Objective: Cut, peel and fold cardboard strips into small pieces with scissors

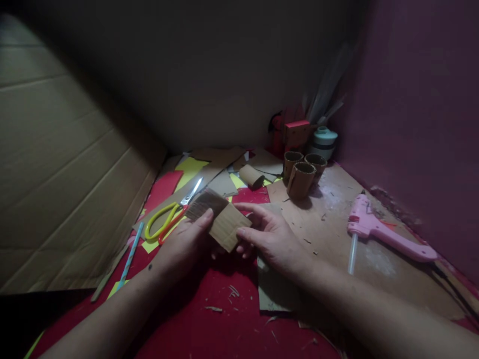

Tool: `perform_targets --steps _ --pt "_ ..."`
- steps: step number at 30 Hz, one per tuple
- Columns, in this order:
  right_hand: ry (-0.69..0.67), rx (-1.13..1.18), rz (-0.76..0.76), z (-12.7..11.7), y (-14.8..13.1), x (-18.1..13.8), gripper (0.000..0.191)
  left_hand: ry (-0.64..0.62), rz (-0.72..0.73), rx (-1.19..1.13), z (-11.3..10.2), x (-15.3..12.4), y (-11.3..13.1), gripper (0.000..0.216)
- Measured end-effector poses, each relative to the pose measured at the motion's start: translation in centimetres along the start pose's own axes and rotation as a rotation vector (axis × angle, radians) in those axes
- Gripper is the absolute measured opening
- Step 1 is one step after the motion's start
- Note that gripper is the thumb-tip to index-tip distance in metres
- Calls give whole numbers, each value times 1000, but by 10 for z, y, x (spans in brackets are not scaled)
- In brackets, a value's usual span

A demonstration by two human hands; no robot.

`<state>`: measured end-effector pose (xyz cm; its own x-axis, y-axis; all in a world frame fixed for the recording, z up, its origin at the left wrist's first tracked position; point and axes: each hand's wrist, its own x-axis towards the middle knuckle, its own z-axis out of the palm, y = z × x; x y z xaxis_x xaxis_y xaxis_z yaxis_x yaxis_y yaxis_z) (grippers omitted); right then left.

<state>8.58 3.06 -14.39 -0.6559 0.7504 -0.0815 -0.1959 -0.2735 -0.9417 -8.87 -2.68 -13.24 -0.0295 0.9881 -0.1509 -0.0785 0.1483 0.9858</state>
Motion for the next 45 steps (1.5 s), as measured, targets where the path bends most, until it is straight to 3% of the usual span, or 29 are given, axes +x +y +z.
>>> perform_targets --steps 5,10,13,16,18,21,24,27,34,39,45 --pt "-50 21 2 -1 -1 1 26 -57 9 -53 -2 3 0 54" --pt "-142 90 -13 -7 1 3 7 109 115 -66 -2 4 -2 18" --pt "-130 36 44 -10 -2 1 8 157 277 85 -2 -1 2 20" --pt "-123 25 68 -7 -9 -4 25 -48 308 287 -6 -8 14 31" --pt "-123 50 96 -3 -14 -7 23 -230 266 415 -11 -11 21 47" --pt "-103 40 127 2 -17 -9 25 -378 201 400 -18 -12 28 69" --pt "-71 6 44 5 -14 -9 35 -326 179 303 -19 -12 27 50" --pt "-53 -12 -5 5 -8 -8 38 -215 200 353 -15 -12 24 34" --pt "-129 121 -33 3 -3 -4 35 -185 243 376 -13 -7 19 31" --pt "-89 38 -94 2 1 -5 36 -162 365 474 -10 -7 14 40" --pt "-46 131 -12 -1 -1 -3 32 -110 390 472 -11 -6 6 53"
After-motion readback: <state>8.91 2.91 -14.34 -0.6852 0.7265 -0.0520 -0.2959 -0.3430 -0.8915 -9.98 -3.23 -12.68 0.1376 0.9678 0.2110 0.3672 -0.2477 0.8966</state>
